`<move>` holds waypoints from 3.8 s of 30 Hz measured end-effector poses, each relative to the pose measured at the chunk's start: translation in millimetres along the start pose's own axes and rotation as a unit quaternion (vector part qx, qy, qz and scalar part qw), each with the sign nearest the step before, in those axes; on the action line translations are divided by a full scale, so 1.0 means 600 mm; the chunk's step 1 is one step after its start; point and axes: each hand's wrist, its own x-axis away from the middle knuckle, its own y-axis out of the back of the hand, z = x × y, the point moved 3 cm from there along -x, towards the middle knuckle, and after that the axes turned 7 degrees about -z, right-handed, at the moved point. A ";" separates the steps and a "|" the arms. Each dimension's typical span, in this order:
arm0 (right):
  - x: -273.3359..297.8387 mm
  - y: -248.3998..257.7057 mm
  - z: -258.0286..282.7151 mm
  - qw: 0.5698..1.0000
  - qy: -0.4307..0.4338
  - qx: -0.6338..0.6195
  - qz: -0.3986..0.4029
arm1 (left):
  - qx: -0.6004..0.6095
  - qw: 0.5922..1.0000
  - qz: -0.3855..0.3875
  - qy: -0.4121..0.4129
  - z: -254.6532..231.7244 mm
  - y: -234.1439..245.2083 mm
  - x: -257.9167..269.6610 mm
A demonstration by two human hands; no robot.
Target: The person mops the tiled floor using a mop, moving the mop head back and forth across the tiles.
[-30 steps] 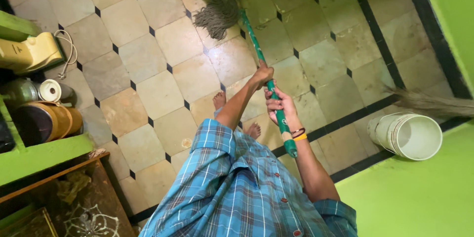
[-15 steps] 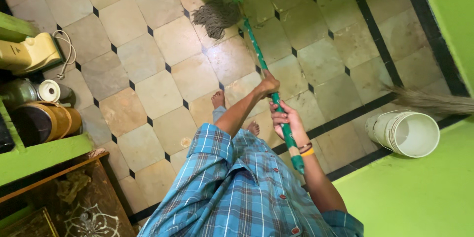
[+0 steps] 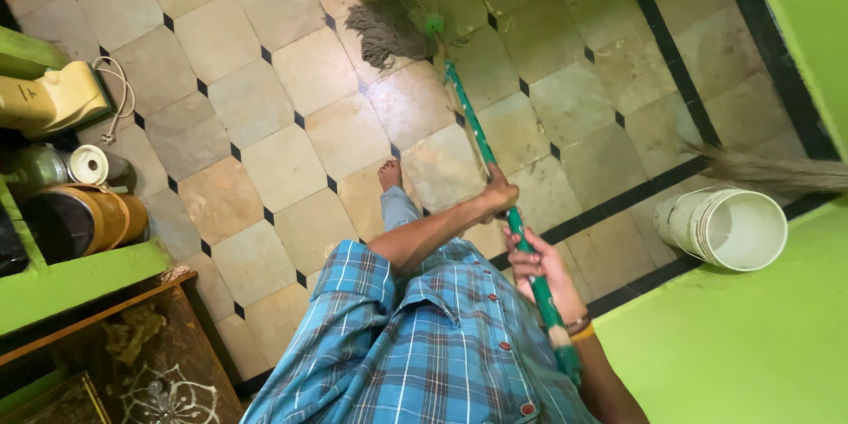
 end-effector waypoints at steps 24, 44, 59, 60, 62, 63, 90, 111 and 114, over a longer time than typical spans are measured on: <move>-0.097 0.035 -0.018 0.993 0.075 0.089 -0.010 | -0.089 0.994 -0.063 -0.010 -0.017 0.064 0.002; -0.209 0.011 0.038 0.992 0.075 0.099 0.004 | -0.151 0.985 -0.065 -0.049 -0.100 0.124 -0.077; -0.069 0.028 -0.001 0.997 0.059 0.044 0.015 | -0.169 0.985 -0.034 -0.017 -0.033 0.038 -0.036; -0.059 0.037 -0.005 0.998 0.056 0.040 0.010 | -0.171 0.985 -0.031 -0.013 -0.024 0.030 -0.030; -0.039 0.055 -0.009 0.998 0.055 0.041 0.015 | -0.178 0.984 -0.025 -0.001 -0.003 0.010 -0.017; -0.027 0.066 -0.011 0.997 0.056 0.042 0.022 | -0.182 0.983 -0.022 0.005 0.008 -0.002 -0.010; 0.033 0.082 -0.036 0.980 0.139 0.121 -0.071 | -0.121 0.992 0.033 -0.017 0.063 -0.039 0.018; -0.212 -0.036 0.068 0.966 0.157 0.196 -0.066 | -0.232 0.972 -0.014 -0.033 -0.118 0.112 -0.159; -0.231 -0.049 0.057 0.957 0.173 0.206 -0.107 | -0.191 0.979 -0.035 -0.062 -0.124 0.132 -0.160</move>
